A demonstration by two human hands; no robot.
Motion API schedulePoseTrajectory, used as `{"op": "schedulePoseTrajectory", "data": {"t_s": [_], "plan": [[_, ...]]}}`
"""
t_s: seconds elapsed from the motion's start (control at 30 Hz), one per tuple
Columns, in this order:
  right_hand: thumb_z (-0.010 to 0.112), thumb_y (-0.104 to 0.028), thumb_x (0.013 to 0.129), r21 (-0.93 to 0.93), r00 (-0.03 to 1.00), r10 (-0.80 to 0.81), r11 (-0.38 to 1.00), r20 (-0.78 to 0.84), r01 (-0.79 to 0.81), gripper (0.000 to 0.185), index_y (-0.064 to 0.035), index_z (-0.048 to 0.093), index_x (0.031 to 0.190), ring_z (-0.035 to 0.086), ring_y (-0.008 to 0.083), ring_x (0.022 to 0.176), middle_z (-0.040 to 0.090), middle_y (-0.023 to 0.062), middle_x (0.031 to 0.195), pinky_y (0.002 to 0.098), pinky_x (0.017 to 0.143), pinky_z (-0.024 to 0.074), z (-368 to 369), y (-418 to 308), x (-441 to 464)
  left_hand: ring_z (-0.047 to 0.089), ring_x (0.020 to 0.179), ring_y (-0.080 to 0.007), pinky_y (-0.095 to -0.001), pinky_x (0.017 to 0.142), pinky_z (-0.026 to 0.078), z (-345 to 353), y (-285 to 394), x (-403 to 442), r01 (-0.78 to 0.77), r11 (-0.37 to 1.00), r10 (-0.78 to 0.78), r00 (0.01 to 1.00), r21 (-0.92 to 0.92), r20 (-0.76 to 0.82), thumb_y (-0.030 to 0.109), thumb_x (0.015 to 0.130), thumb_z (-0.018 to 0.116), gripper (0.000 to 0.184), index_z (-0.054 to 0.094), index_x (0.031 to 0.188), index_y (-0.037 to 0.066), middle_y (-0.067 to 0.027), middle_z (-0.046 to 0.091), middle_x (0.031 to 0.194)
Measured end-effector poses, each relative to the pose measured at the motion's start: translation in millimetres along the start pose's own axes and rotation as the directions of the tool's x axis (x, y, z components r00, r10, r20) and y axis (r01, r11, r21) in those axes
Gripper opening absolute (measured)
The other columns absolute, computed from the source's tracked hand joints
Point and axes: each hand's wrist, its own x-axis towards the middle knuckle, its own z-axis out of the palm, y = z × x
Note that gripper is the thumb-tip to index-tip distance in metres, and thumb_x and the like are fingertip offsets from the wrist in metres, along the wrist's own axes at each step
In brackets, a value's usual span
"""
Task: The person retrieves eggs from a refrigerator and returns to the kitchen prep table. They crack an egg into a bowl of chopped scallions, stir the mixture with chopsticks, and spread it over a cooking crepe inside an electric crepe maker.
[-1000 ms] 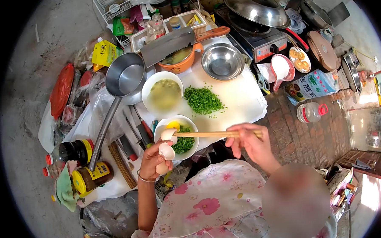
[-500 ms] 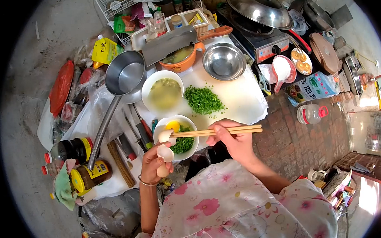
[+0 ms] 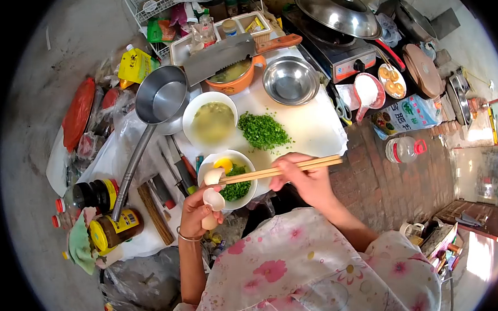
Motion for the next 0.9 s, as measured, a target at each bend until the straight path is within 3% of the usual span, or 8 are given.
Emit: {"op": "schedulePoseTrajectory", "data": {"t_s": [0.17,0.3,0.37,0.43,0.5,0.67,0.73,0.9], "plan": [[0.051,-0.011,0.087,-0.030,0.997,0.047,0.998,-0.059,-0.049,0.017,0.0052,0.057,0.086,0.059,0.0138,0.057,0.059,0.0102,0.065,0.0242,0.053,0.0497,-21.7,-3.0,0.8,0.054,0.060,-0.0112,-0.0281,0.051,0.050,-0.3,1.4,1.7,-0.029,0.997,0.029,1.000,0.066,-0.007,0.013,0.077,0.061,0.042,0.050,0.112,-0.007,-0.0072,0.055,0.085],[0.050,-0.011,0.087,0.050,0.997,-0.036,0.998,0.066,0.033,0.018,0.0055,0.057,0.087,0.059,0.0139,0.055,0.059,0.0102,0.065,0.0243,0.052,0.0498,-4.1,6.3,3.3,0.055,0.061,-0.0104,-0.0270,0.051,0.050,5.0,4.4,3.9,-0.026,0.993,0.027,1.000,0.114,-0.004,0.013,0.077,0.062,0.041,0.051,0.110,-0.007,-0.0066,0.055,0.084],[0.050,-0.009,0.087,-0.011,0.997,0.039,0.999,-0.070,-0.040,0.017,0.0059,0.056,0.088,0.059,0.0141,0.058,0.059,0.0106,0.066,0.0245,0.054,0.0499,-20.9,1.9,2.9,0.055,0.061,-0.0103,-0.0269,0.052,0.050,2.6,5.1,3.7,-0.030,0.996,0.032,0.999,0.089,-0.013,0.013,0.076,0.062,0.041,0.051,0.110,-0.007,-0.0067,0.055,0.084],[0.050,-0.008,0.087,0.025,0.999,0.014,1.000,-0.042,-0.013,0.016,0.0062,0.056,0.088,0.059,0.0142,0.058,0.059,0.0109,0.066,0.0244,0.054,0.0498,-21.9,1.5,1.6,0.055,0.060,-0.0101,-0.0267,0.052,0.050,3.6,3.2,0.8,-0.013,0.998,0.015,0.999,0.061,-0.031,0.013,0.076,0.062,0.041,0.052,0.110,-0.007,-0.0067,0.055,0.085],[0.050,-0.009,0.087,0.047,0.997,-0.016,0.999,0.078,0.012,0.017,0.0063,0.056,0.088,0.059,0.0147,0.057,0.059,0.0111,0.066,0.0241,0.053,0.0500,-2.4,2.7,3.0,0.054,0.056,-0.0124,-0.0282,0.046,0.050,7.8,5.1,5.4,-0.011,0.982,0.021,0.999,0.186,-0.049,0.021,0.076,0.064,0.044,0.052,0.108,-0.007,-0.0068,0.055,0.071],[0.049,-0.008,0.087,-0.016,0.990,0.028,0.999,-0.135,-0.031,0.017,0.0072,0.056,0.085,0.059,0.0164,0.053,0.059,0.0128,0.063,0.0251,0.049,0.0500,-34.8,-3.5,-1.0,0.055,0.057,-0.0123,-0.0284,0.047,0.050,6.5,8.7,2.6,0.003,0.983,0.003,1.000,0.185,-0.030,0.019,0.075,0.065,0.044,0.052,0.109,-0.007,-0.0072,0.057,0.074],[0.048,-0.009,0.087,0.041,0.996,0.033,0.999,-0.080,-0.030,0.019,0.0072,0.056,0.084,0.058,0.0180,0.052,0.058,0.0140,0.063,0.0264,0.048,0.0498,-30.9,-10.3,-7.7,0.059,0.067,-0.0134,-0.0261,0.055,0.052,5.2,8.8,3.7,0.065,0.988,-0.055,0.996,0.141,-0.071,0.008,0.071,0.066,0.040,0.055,0.107,-0.007,-0.0121,0.038,0.125],[0.045,-0.007,0.088,0.032,0.995,0.050,0.998,0.081,-0.052,0.018,0.0082,0.055,0.084,0.059,0.0197,0.053,0.058,0.0158,0.066,0.0280,0.049,0.0510,-8.5,-13.2,-11.2,0.059,0.073,-0.0131,-0.0248,0.056,0.052,11.0,14.9,7.8,0.070,0.967,-0.055,0.996,0.244,-0.067,-0.001,0.069,0.063,0.040,0.055,0.107,-0.006,-0.0120,0.035,0.129]]}}
